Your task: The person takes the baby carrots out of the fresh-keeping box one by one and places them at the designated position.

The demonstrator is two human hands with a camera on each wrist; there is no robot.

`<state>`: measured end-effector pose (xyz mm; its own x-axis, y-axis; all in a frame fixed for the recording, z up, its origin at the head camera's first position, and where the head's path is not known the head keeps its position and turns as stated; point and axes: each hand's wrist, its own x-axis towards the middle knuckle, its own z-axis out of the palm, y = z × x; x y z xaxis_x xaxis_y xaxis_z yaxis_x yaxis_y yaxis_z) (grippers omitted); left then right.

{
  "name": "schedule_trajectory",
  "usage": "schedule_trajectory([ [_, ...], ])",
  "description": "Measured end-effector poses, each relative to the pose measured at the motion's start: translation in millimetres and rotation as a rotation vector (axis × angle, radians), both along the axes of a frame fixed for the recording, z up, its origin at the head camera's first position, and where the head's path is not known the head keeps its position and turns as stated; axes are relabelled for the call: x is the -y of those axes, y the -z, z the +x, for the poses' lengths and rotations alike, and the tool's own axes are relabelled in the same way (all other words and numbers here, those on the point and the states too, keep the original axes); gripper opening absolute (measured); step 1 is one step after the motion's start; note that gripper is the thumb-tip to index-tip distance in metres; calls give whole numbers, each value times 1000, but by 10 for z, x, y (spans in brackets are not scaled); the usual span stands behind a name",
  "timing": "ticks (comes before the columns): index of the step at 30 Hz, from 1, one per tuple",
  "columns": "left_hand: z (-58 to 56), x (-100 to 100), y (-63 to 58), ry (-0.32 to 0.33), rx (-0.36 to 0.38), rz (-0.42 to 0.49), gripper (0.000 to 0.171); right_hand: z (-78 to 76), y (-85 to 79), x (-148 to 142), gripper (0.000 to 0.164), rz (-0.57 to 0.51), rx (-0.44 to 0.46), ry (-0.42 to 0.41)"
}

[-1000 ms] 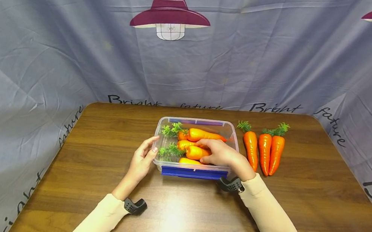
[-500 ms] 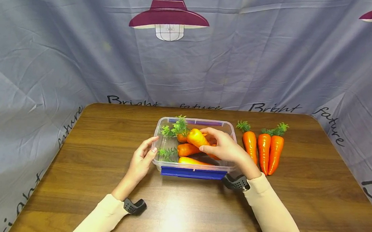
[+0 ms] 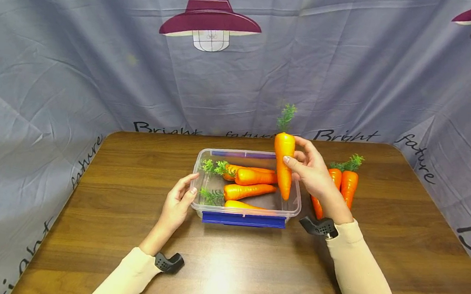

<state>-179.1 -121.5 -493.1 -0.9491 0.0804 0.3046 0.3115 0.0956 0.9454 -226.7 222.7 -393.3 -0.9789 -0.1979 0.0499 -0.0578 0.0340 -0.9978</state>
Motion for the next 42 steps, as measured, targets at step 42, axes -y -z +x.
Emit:
schedule_trajectory([
  [42,-10,18,25,10,-10,11,42,228,636,-1984,77,526,232,310],
])
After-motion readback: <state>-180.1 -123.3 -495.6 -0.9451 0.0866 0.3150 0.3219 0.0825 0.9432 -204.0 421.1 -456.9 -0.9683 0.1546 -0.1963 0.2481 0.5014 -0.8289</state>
